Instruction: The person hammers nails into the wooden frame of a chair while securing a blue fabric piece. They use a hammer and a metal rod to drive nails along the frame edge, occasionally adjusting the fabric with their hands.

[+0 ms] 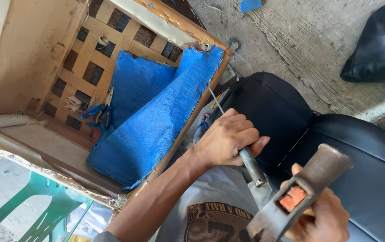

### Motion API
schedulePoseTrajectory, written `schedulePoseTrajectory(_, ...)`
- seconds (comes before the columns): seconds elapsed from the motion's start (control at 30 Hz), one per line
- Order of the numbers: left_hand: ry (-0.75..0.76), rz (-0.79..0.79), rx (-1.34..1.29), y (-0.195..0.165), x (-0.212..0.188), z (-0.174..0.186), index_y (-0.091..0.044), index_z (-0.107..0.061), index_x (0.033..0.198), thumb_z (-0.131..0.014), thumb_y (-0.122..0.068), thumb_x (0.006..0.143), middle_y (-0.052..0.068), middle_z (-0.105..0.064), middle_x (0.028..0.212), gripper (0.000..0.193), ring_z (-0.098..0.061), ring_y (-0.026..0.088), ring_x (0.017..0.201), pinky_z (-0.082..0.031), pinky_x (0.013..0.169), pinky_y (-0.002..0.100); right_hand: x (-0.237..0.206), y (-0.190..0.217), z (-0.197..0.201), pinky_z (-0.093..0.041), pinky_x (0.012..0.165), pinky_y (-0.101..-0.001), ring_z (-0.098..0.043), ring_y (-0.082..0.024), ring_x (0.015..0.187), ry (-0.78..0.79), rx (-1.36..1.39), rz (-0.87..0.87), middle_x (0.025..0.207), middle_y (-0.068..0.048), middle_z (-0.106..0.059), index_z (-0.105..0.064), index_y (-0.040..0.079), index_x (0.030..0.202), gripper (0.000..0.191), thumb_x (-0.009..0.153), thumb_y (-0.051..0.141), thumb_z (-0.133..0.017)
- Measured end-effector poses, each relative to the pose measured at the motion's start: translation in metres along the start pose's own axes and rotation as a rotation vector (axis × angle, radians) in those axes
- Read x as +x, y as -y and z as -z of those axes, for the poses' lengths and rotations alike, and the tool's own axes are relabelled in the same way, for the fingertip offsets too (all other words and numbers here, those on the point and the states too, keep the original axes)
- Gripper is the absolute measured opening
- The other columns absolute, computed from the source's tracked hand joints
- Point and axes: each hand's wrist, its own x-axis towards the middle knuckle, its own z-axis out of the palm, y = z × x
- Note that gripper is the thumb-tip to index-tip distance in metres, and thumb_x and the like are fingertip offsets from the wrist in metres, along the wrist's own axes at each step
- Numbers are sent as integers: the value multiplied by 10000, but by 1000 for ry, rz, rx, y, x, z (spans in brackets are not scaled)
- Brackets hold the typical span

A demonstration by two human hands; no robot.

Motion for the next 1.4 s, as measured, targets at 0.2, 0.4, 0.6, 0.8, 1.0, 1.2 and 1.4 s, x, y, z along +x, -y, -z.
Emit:
schedulePoseTrajectory(0.2, -51, 54, 22, -2, 6, -5, -107, -474, 676, -722, -157, 962, 50, -491, 659, 382, -522, 257, 648, -363, 684, 407, -24, -11, -7, -564, 759, -319, -699, -167, 745, -241, 54, 72, 853, -105, -705, -685, -22, 1110, 532, 1023, 485, -551)
schedulePoseTrajectory(0.4, -132, 125, 22, 1, 16, -8, -93, -480, 701, -723, -172, 956, 75, -491, 669, 361, -533, 288, 673, -362, 686, 424, -14, -21, -12, -539, 725, -318, -651, -168, 724, -105, 1, 100, 818, -102, -680, -681, -2, 1003, 523, 1085, 456, -441)
schedulePoseTrajectory(0.6, -132, 122, 46, 8, 26, -10, -98, -480, 706, -722, -170, 957, 86, -506, 684, 356, -544, 303, 676, -377, 687, 438, -11, -33, -18, -513, 691, -318, -604, -168, 703, -213, 149, 76, 783, -99, -656, -678, 18, 895, 592, 1146, 426, -330)
schedulePoseTrajectory(0.8, -138, 135, 60, -5, 28, -14, -101, -480, 711, -726, -170, 967, 62, -510, 684, 361, -545, 282, 678, -366, 675, 420, -20, -71, 4, -487, 658, -318, -556, -169, 683, 98, 521, -201, 747, -97, -632, -674, 38, 787, 715, 1208, 397, -220)
schedulePoseTrajectory(1.0, -122, 141, 35, -15, 25, -16, -106, -504, 716, -734, -181, 961, 53, -492, 664, 345, -527, 264, 656, -352, 642, 388, -14, -87, 21, -480, 656, -325, -550, -164, 669, 368, 673, -481, 708, -84, -625, -662, 28, 760, 715, 1209, 361, -216)
schedulePoseTrajectory(1.2, -130, 151, 42, -7, 24, -19, -111, -511, 713, -732, -190, 965, 42, -491, 652, 344, -531, 253, 649, -357, 675, 392, 1, -37, 4, -516, 772, -342, -580, -136, 688, 115, 258, 22, 728, -47, -614, -593, -18, 958, 550, 1119, 452, -358)
schedulePoseTrajectory(1.4, -134, 152, 45, -6, 24, -21, -108, -512, 713, -723, -194, 971, 43, -495, 657, 344, -534, 254, 653, -355, 664, 386, 19, -2, -5, -551, 888, -360, -609, -109, 708, 3, 83, 132, 749, -11, -603, -525, -65, 1156, 622, 1029, 544, -501)
